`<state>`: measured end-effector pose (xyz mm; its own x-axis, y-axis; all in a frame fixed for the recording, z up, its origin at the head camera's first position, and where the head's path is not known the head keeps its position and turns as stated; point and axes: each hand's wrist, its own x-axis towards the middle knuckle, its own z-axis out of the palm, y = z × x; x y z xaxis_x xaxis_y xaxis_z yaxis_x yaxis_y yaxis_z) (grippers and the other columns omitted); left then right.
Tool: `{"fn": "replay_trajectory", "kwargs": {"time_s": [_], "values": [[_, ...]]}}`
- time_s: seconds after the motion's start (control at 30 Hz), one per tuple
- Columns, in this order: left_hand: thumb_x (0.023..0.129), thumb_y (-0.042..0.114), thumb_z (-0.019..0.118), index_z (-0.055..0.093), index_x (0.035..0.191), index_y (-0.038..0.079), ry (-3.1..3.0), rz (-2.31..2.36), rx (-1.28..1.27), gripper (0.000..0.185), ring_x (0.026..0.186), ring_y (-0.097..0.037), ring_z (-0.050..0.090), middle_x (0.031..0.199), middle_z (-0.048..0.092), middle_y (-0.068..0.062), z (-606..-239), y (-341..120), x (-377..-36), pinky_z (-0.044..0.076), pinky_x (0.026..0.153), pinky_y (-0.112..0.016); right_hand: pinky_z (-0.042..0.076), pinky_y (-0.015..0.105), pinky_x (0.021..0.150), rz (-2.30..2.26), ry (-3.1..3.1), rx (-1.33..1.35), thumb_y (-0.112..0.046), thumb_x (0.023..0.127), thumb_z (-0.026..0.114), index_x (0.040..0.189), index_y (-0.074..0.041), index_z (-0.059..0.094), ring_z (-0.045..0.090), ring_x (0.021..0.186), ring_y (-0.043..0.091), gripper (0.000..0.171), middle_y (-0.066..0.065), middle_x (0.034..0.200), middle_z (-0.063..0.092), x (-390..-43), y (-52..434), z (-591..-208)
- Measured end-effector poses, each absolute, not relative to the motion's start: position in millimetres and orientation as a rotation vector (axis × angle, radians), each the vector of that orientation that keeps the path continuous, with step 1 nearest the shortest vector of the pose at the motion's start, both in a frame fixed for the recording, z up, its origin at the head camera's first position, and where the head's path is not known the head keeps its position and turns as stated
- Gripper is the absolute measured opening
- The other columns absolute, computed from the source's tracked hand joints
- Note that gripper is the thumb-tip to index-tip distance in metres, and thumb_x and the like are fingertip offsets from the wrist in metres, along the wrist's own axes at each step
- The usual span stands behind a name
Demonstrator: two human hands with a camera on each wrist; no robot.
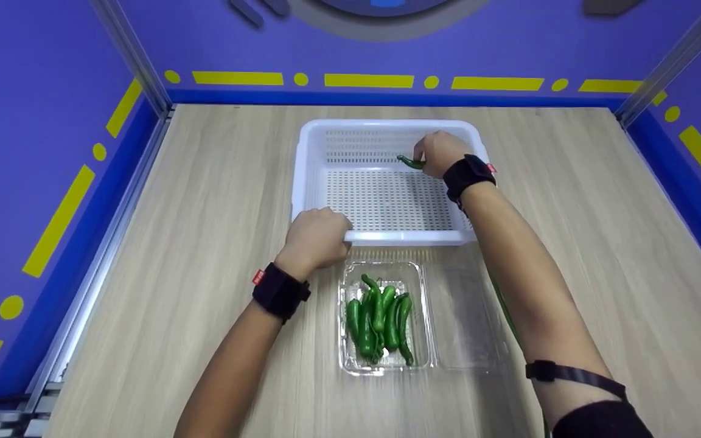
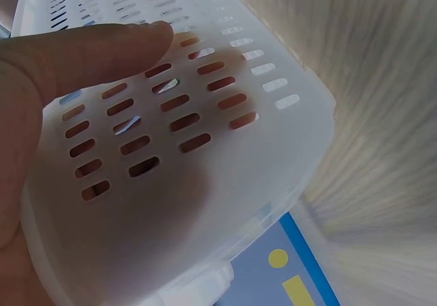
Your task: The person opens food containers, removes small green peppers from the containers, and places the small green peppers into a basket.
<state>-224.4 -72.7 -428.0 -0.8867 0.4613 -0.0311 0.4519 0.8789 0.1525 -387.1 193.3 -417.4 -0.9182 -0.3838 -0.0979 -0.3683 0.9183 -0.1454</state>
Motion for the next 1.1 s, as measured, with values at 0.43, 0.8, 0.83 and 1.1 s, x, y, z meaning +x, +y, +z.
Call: {"fn": "replay_trajectory", "kwargs": {"time_s": [0.43,0.8,0.83,1.1], "values": [[0.081,0.016,0.068,0.053,0.063,0.018,2.979,0.208,0.722,0.023,0.060,-0.020,0.056,0.061,0.054,0.003,-430,-71,-224,0.051,0.059,-0.038,0.050,0.049,0.096,-0.202,2.924,-0.526,0.009,0.079,0.065,0.105,-0.003,0.077,0.064,0.097,0.033,0.031,0.017,0.108,0.074,-393,192,-430],[0.083,0.020,0.070,0.060,0.067,0.017,3.003,0.201,0.697,0.019,0.062,-0.021,0.059,0.065,0.061,0.001,-433,-75,-222,0.052,0.060,-0.040,0.053,0.048,0.096,-0.251,2.905,-0.540,0.013,0.076,0.064,0.100,-0.001,0.077,0.067,0.100,0.033,0.030,0.017,0.109,0.075,-397,186,-439],[0.083,0.020,0.070,0.060,0.067,0.016,3.004,0.203,0.706,0.020,0.062,-0.022,0.059,0.065,0.061,0.001,-433,-75,-222,0.052,0.060,-0.040,0.053,0.047,0.095,-0.246,2.906,-0.539,0.014,0.075,0.063,0.099,-0.001,0.077,0.067,0.097,0.032,0.031,0.016,0.107,0.075,-397,187,-439],[0.081,0.017,0.069,0.050,0.062,0.018,3.012,0.210,0.735,0.028,0.060,-0.021,0.056,0.062,0.054,0.002,-430,-71,-224,0.052,0.058,-0.041,0.053,0.045,0.085,-0.201,2.924,-0.550,0.015,0.074,0.060,0.093,0.001,0.074,0.056,0.081,0.027,0.028,0.014,0.095,0.072,-397,193,-435]]}}
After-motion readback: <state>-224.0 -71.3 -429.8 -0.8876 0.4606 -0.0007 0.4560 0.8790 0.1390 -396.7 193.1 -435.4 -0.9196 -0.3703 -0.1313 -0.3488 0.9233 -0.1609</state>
